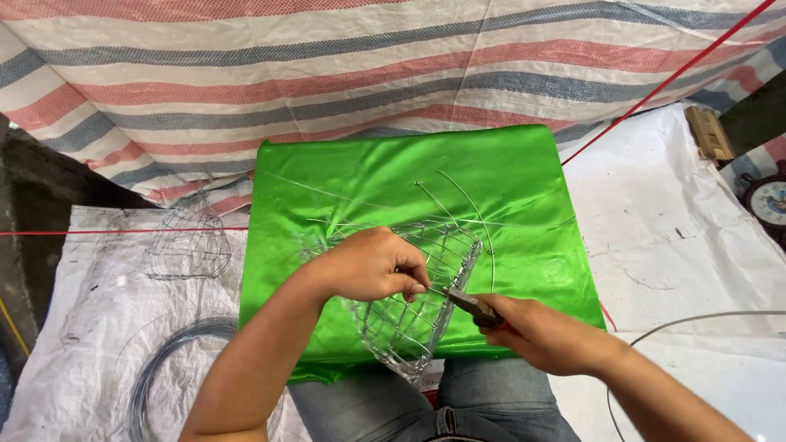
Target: Refining the structure of a wire cage by cutting excess wire and bending ends using pliers.
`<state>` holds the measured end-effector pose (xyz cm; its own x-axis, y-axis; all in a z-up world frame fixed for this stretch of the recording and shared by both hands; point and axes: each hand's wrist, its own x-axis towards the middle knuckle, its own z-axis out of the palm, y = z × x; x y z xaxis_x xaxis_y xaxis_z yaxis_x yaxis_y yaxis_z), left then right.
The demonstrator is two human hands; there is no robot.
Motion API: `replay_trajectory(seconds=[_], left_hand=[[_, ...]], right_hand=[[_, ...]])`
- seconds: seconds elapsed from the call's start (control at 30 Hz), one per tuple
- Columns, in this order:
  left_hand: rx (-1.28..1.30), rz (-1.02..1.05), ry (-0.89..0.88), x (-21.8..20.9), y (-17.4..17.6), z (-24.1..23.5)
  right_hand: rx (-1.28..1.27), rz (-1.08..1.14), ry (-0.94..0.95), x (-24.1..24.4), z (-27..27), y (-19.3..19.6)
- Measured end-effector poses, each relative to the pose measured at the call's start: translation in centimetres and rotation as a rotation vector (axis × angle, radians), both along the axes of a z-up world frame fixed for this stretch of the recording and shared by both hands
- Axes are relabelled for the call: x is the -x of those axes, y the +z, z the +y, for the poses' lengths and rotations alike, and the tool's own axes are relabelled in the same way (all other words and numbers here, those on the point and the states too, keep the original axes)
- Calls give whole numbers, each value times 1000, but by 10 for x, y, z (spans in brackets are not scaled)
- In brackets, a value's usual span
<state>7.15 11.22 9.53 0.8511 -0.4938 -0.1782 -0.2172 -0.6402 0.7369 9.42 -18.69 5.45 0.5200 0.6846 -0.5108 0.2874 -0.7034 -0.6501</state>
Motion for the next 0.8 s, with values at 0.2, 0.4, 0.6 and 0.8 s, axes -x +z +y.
replay_trajectory(seconds=[0.2, 0.4, 0.6, 0.8], left_hand=[[-140, 66, -55, 4, 4, -18], [-168, 32, -110, 0, 5, -36], [-261, -24, -109, 4, 10, -67], [-333, -30, -73, 9, 15, -81]], right_hand=[[283, 54, 105, -4, -30, 22], [434, 76, 102, 2, -31, 63], [411, -32, 92, 14, -38, 56], [290, -176, -30, 42, -52, 24]])
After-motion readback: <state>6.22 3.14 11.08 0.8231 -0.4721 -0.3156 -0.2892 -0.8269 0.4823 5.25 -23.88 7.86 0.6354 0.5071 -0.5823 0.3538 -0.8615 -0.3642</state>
